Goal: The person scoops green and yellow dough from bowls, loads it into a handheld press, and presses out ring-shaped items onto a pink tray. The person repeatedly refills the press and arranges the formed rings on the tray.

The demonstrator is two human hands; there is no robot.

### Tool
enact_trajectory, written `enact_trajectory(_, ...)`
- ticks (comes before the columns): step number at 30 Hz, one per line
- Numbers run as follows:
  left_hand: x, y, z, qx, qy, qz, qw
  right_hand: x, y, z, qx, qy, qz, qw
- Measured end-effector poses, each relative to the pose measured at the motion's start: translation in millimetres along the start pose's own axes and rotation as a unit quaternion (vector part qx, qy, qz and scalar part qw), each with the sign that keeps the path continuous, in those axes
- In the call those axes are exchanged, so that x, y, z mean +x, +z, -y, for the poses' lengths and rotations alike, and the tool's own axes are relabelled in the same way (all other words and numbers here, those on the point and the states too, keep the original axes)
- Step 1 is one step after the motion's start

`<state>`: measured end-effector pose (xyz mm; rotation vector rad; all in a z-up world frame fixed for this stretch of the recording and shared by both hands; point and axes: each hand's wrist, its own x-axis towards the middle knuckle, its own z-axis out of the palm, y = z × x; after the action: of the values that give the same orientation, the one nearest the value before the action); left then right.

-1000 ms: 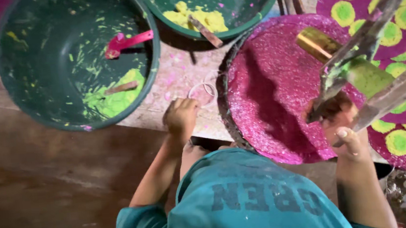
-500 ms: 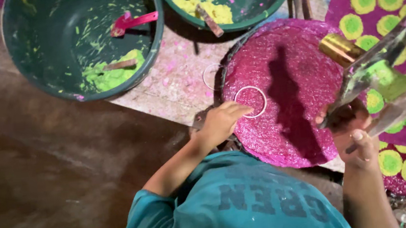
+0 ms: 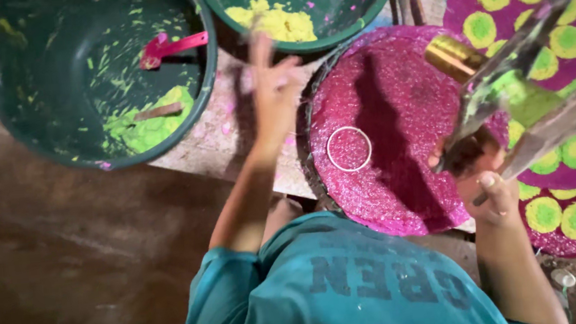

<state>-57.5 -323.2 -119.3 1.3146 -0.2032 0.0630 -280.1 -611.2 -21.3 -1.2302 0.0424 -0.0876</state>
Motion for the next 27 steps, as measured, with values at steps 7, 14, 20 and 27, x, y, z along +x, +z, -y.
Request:
enact_trajectory(7,-55.9,-4.2,-34.7,0.34,-0.053,0.285,0.895,-5.4,-12.1,1.3,-0.085,0.023,0.045,0.995)
enact_trajectory(14,-29.3,38.8,-50.0,-0.466,-0.185,0.266,0.823,-18.7,-42.2,-18.2,-0.063,0.393,0.124,0.909)
enact_trajectory(20,-22.9,67.7,-54.2,-0.586,-0.145,0.325,0.728,-0.5,-44.5,9.7,-0.015,0.508,0.212,0.835)
enact_trajectory(27,-13.1,78.9,-18.7,-0.651,-0.12,0.185,0.727,55.7,-33.3,37.2,-0.292,0.474,0.226,0.799)
